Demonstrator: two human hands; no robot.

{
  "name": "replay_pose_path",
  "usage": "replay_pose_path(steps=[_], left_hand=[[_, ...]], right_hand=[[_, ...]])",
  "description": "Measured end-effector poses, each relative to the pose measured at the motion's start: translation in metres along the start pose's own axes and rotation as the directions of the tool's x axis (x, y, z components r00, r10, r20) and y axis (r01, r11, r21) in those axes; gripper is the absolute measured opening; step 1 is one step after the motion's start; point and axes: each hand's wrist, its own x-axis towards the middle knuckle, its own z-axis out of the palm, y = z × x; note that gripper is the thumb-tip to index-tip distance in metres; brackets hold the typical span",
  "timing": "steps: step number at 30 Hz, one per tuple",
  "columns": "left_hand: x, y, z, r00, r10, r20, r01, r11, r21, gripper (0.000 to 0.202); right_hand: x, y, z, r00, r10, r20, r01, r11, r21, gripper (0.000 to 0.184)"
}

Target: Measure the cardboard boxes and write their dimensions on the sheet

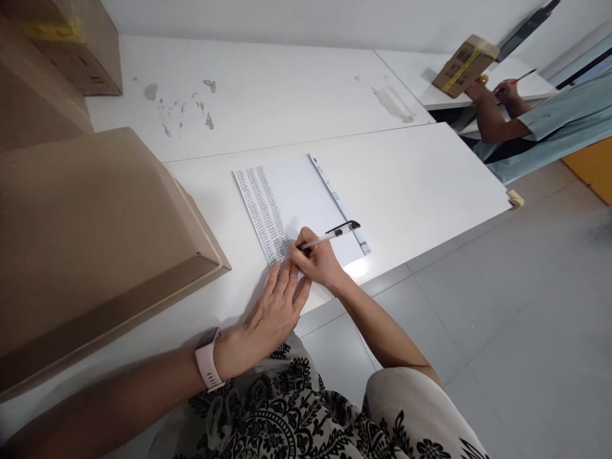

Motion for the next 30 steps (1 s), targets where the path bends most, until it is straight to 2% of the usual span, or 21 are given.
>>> replay_pose_path(steps=[15, 24, 30], left_hand=[[0.001, 0.005, 0.009, 0.999, -0.033, -0.016, 0.031, 0.996, -0.079, 0.064], [0.002, 0.004, 0.007, 0.999, -0.027, -0.026, 0.025, 0.997, -0.074, 0.06], [0.001, 0.0, -0.001, 1.0, -0.002, 0.012, 0.003, 1.0, -0.023, 0.062]], right_hand=[[0.002, -0.003, 0.0, 0.999, -0.015, -0.049, 0.014, 0.999, -0.033, 0.023], [0.002, -0.005, -0.001, 0.999, 0.01, -0.033, -0.012, 0.999, -0.036, 0.025], [0.001, -0.004, -0.001, 0.999, 0.006, -0.04, -0.007, 1.0, -0.022, 0.024]])
